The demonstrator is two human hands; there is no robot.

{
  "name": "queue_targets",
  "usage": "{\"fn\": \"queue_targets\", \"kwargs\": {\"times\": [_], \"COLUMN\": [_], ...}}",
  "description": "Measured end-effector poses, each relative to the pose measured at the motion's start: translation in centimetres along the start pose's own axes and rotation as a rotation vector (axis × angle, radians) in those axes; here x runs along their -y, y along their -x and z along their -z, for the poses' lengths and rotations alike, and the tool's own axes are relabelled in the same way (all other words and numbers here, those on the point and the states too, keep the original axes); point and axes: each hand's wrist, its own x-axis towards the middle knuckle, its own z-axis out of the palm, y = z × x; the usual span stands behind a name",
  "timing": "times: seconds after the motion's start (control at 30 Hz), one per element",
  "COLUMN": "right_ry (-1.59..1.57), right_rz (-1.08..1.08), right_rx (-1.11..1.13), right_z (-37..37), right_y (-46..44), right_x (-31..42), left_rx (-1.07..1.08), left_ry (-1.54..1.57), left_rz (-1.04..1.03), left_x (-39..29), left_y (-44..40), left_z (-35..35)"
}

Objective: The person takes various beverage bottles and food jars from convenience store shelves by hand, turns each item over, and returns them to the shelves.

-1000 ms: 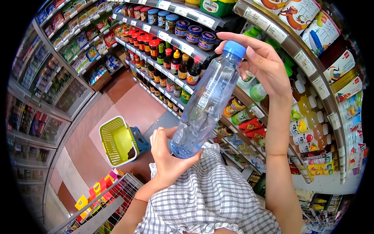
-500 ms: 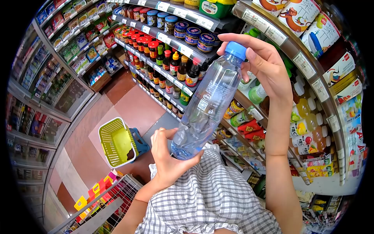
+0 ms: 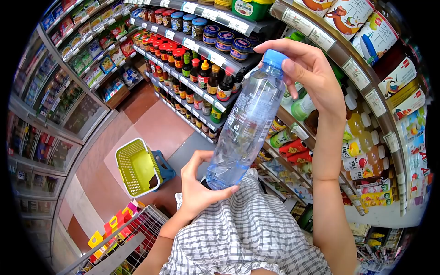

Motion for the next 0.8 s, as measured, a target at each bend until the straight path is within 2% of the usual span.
{"fn": "queue_targets", "kwargs": {"times": [0.27,0.37,0.47,0.57,0.67,0.7,0.8], "right_ry": [0.049,-0.003,-0.011,0.019,0.07,0.094,0.187], "right_rz": [-0.07,-0.04,-0.071,-0.103,-0.147,-0.167,-0.208], "right_rx": [0.003,0.045,0.029,-0.021,-0.059,-0.07,-0.112], "right_z": [0.8,1.3,1.7,1.2,-0.2,-0.8,-1.9], "right_y": [0.3,0.2,0.0,0.0,-0.1,-0.2,-0.1], "right_x": [0.6,0.0,-0.4,0.0,1.3,1.5,2.3], "left_rx": [0.379,0.432,0.409,0.394,0.371,0.331,0.224], "left_ry": [0.705,1.033,1.003,0.744,0.363,0.373,-0.114], "left_rz": [0.331,0.402,0.406,0.349,0.105,0.144,-0.047], "left_x": [1.7,2.1,1.0,1.2,1.6,1.9,1.8], "left_y": [-0.2,0.0,0.1,-0.7,-1.6,-1.4,-1.8], "left_z": [0.8,0.5,0.9,1.0,0.3,-0.3,-0.3]}}
